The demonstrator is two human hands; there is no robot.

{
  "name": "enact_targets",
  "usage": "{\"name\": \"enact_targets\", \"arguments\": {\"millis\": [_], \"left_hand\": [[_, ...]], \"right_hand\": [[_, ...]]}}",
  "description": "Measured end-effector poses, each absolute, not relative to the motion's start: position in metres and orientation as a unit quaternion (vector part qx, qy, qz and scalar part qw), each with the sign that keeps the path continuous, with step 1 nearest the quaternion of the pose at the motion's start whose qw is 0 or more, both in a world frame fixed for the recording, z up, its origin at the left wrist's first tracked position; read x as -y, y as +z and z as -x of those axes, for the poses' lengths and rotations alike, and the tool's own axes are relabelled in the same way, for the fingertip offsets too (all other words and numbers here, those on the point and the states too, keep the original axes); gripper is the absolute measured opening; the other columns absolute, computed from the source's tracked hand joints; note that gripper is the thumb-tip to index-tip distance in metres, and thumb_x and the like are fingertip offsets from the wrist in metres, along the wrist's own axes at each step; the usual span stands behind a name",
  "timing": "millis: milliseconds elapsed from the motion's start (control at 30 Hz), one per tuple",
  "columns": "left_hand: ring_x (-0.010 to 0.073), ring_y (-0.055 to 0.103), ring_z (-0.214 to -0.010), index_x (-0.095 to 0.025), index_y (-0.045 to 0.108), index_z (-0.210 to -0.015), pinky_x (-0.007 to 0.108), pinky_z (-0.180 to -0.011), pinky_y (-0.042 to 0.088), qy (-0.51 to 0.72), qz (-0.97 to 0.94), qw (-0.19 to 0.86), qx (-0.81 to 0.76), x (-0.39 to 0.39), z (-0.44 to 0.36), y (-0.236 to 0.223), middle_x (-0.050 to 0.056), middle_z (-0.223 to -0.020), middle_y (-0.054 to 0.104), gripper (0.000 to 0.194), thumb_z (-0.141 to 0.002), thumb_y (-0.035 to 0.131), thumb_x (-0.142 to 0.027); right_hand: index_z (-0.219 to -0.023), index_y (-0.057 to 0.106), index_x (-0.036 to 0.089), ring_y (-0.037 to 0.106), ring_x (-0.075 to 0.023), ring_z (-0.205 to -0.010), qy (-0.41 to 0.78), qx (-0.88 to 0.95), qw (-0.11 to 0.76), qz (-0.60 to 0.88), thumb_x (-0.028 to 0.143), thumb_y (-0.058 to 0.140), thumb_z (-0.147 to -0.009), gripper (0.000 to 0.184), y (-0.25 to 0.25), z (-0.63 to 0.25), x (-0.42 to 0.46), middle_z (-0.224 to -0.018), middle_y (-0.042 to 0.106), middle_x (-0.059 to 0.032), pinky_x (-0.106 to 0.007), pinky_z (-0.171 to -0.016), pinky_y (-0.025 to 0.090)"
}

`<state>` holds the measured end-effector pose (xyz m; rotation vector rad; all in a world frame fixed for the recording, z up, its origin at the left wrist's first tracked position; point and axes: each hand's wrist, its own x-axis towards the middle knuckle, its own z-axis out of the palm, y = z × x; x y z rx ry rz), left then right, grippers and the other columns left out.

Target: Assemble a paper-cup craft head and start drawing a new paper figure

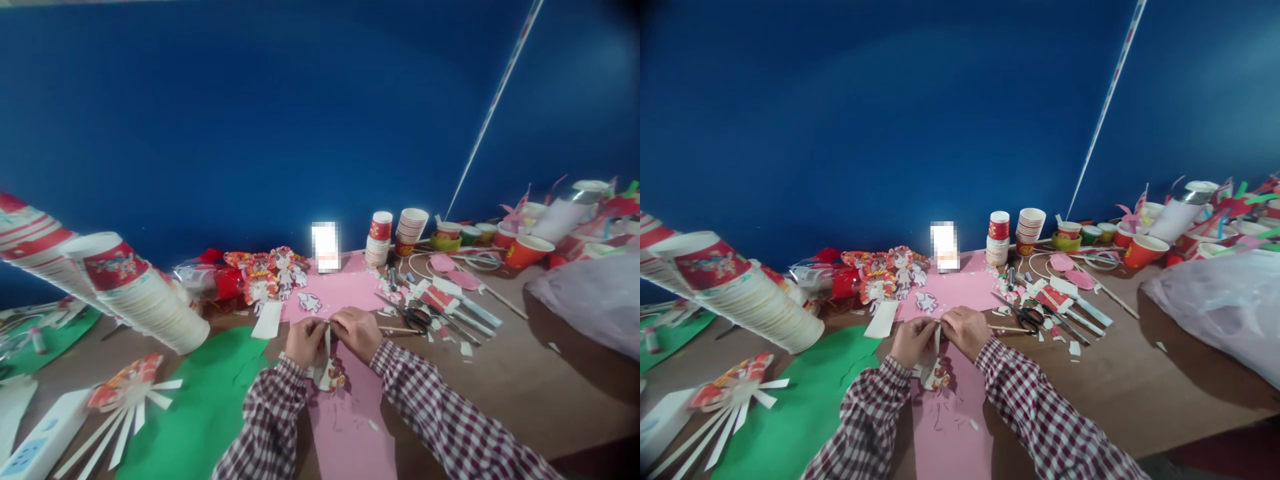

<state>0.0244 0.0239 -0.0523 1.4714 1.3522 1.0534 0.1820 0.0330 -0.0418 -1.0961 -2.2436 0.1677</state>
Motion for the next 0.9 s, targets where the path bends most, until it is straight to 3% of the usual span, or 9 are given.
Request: {"name": "enact_targets", "arguments": {"millis": [233, 467, 900], "left_hand": [[0.0098, 0.048, -0.044, -0.011, 0.063, -0.074, 0.02, -0.043, 0.038, 0.426, -0.574, 0.45, -0.535, -0.026, -0.0231, -0.0569, 0.001, -0.052, 0.057, 0.023, -0.069, 0.056, -0.032], [0.0121, 0.055, -0.06, -0.011, 0.062, -0.075, 0.021, -0.056, 0.044, 0.43, -0.589, 0.431, -0.531, -0.0273, -0.021, -0.0587, 0.003, -0.065, 0.062, 0.018, -0.068, 0.055, -0.026], [0.0088, 0.05, -0.041, -0.01, 0.059, -0.071, 0.019, -0.042, 0.039, 0.409, -0.512, 0.507, -0.56, -0.0262, -0.0246, -0.0598, 0.0, -0.049, 0.058, 0.018, -0.066, 0.055, -0.027]], "right_hand": [[-0.081, 0.057, 0.018, 0.052, -0.0132, -0.075, 0.078, 0.846, 0.325, 0.415, 0.025, 0.042, -0.087, 0.018, -0.042, -0.1815, -0.0321, -0.076, 0.058, -0.003, -0.023, -0.067, 0.037], [-0.082, 0.058, 0.018, 0.052, -0.0136, -0.076, 0.066, 0.857, 0.33, 0.39, 0.025, 0.041, -0.088, 0.019, -0.0428, -0.1822, -0.0339, -0.077, 0.06, -0.0036, -0.024, -0.068, 0.037], [-0.082, 0.058, 0.017, 0.052, -0.0144, -0.075, 0.056, 0.869, 0.336, 0.358, 0.026, 0.041, -0.088, 0.02, -0.0452, -0.1815, -0.0354, -0.078, 0.06, -0.0049, -0.026, -0.069, 0.039]]}}
